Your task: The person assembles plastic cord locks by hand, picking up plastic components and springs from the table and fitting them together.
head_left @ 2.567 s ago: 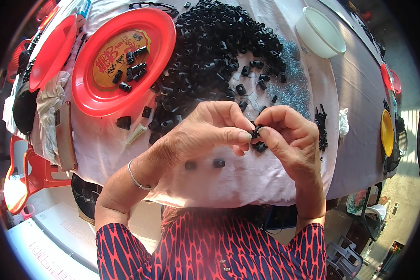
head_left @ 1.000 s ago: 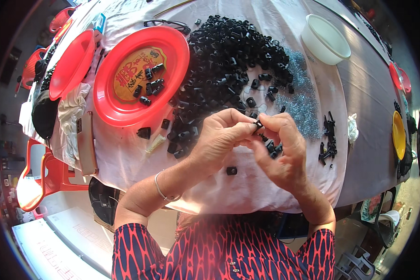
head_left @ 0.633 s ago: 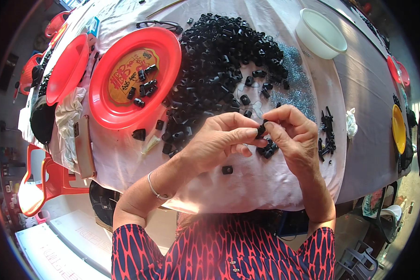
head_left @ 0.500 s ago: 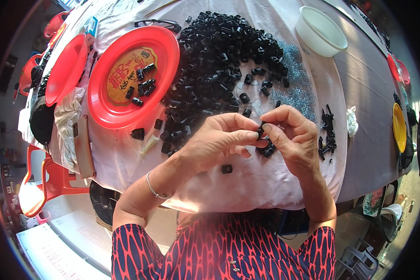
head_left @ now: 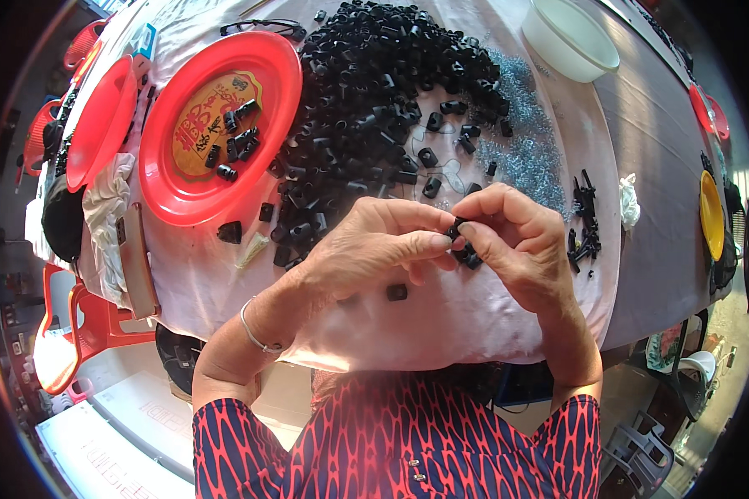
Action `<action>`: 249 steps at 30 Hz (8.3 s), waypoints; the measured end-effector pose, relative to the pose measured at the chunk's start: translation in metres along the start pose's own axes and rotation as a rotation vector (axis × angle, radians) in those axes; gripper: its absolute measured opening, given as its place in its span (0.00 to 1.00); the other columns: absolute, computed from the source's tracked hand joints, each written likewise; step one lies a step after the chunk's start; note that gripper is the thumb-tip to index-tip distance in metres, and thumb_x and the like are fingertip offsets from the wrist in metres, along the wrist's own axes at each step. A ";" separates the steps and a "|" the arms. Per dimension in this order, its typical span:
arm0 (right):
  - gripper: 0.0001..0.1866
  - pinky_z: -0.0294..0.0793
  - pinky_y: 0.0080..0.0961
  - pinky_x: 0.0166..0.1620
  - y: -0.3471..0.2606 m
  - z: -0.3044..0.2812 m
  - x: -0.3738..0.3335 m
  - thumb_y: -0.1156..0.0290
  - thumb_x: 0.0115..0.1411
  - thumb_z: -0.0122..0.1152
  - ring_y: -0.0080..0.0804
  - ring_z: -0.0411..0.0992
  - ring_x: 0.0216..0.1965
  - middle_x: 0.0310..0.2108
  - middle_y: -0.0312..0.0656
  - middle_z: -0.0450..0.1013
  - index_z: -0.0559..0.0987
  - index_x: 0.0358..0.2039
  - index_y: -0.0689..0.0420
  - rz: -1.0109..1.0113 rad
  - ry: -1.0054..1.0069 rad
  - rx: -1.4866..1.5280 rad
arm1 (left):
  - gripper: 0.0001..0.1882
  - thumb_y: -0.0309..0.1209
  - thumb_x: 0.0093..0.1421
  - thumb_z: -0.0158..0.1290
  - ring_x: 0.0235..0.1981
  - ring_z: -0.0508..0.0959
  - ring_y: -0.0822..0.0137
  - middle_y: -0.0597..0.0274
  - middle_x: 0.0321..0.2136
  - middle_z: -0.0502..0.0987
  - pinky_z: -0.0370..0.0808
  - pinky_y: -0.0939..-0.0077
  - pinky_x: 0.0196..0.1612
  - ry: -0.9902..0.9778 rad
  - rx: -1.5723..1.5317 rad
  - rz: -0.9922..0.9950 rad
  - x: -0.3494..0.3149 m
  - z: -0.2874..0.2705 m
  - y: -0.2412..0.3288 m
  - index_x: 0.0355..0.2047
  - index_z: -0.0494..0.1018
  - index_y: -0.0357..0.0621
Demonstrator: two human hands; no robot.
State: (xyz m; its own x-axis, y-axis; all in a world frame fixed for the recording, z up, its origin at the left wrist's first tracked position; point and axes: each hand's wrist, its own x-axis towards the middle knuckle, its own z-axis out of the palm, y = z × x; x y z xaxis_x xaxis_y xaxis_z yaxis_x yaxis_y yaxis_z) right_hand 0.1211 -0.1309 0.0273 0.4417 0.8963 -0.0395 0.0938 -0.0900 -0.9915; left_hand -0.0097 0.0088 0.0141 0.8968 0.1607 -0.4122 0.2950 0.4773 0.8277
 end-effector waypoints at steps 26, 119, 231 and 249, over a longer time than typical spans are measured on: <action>0.05 0.70 0.14 0.29 0.011 0.012 -0.005 0.84 0.53 0.57 0.18 0.72 0.27 0.25 0.37 0.70 0.74 0.31 0.63 -0.281 0.140 -0.064 | 0.16 0.30 0.58 0.54 0.33 0.79 0.63 0.52 0.34 0.78 0.76 0.73 0.34 -0.188 -0.247 -0.007 0.006 -0.010 -0.013 0.43 0.71 0.33; 0.22 0.72 0.30 0.27 0.041 0.018 0.020 0.72 0.39 0.67 0.41 0.70 0.27 0.28 0.48 0.68 0.71 0.34 0.69 -0.877 0.280 -0.853 | 0.09 0.27 0.53 0.53 0.23 0.73 0.78 0.62 0.22 0.74 0.71 0.85 0.23 0.313 0.102 0.306 0.015 0.018 -0.015 0.30 0.71 0.31; 0.12 0.66 0.38 0.47 0.012 -0.010 0.126 0.78 0.53 0.49 0.48 0.67 0.43 0.39 0.49 0.70 0.73 0.39 0.63 -0.744 0.303 -0.895 | 0.08 0.25 0.52 0.57 0.23 0.75 0.72 0.60 0.23 0.74 0.71 0.80 0.26 0.010 0.719 0.645 0.002 -0.002 -0.014 0.34 0.72 0.38; 0.15 0.65 0.34 0.48 0.029 0.012 0.047 0.75 0.48 0.56 0.41 0.67 0.49 0.45 0.44 0.70 0.73 0.39 0.59 -0.789 -0.070 -1.020 | 0.07 0.20 0.55 0.54 0.30 0.73 0.81 0.68 0.28 0.74 0.70 0.88 0.33 0.420 0.174 0.703 0.003 -0.014 -0.007 0.35 0.70 0.37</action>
State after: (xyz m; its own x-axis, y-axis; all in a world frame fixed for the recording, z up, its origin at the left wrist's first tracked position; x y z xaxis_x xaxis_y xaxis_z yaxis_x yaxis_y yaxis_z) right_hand 0.1340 -0.0862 -0.0045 -0.0894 0.8764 0.4732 0.9551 0.2101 -0.2088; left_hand -0.0138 0.0176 0.0014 0.7037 0.6961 0.1427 -0.2093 0.0111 0.9778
